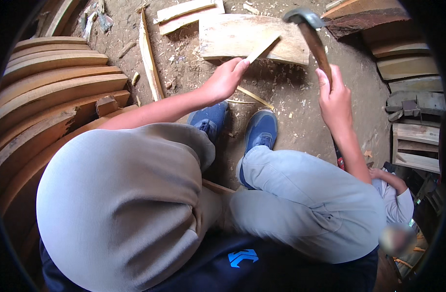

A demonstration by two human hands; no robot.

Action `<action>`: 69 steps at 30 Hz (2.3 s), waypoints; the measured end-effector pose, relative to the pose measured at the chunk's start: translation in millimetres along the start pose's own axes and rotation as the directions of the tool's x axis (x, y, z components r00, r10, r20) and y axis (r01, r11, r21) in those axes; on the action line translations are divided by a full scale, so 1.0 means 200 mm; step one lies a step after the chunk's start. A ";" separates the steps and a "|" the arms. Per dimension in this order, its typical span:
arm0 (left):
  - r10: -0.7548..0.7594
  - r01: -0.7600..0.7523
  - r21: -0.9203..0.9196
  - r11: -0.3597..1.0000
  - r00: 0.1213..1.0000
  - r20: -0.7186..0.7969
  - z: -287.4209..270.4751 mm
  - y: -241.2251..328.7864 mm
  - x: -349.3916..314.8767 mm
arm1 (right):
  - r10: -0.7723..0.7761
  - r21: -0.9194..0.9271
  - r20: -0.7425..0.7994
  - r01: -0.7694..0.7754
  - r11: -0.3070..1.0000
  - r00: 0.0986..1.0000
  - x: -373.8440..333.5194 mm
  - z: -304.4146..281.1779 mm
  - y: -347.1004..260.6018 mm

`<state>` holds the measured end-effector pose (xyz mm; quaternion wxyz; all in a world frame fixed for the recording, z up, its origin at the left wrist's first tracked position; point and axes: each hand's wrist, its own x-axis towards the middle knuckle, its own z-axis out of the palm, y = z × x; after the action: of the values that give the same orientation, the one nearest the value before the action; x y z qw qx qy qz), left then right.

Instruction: The person is sitting on the floor in a workshop, using a hammer to split thin strips of wood on a larger wooden block. They repeatedly position the wood and strike it with the hammer to separate it into smaller pieces.

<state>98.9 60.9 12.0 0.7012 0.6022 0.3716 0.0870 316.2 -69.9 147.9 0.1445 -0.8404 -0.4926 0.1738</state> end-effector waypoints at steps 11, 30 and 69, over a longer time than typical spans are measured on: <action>0.013 0.026 0.343 0.939 0.994 -0.110 0.00 0.08 -0.03 | 0.080 -0.212 0.126 -0.051 0.976 0.989 0.01 0.07 0.05; -0.001 0.036 0.426 0.904 0.997 -0.081 0.00 0.10 -0.02 | 0.028 0.043 0.026 -0.029 0.999 0.999 -0.03 0.08 0.10; -0.269 0.376 -0.362 0.853 0.911 0.313 -0.02 0.06 0.04 | -0.052 -0.103 0.162 0.069 0.992 0.985 -0.11 0.14 0.11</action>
<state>106.1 70.8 20.2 0.8585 0.3740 0.3494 -0.0327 311.2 -98.3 116.7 0.0639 -0.8151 -0.5366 0.2089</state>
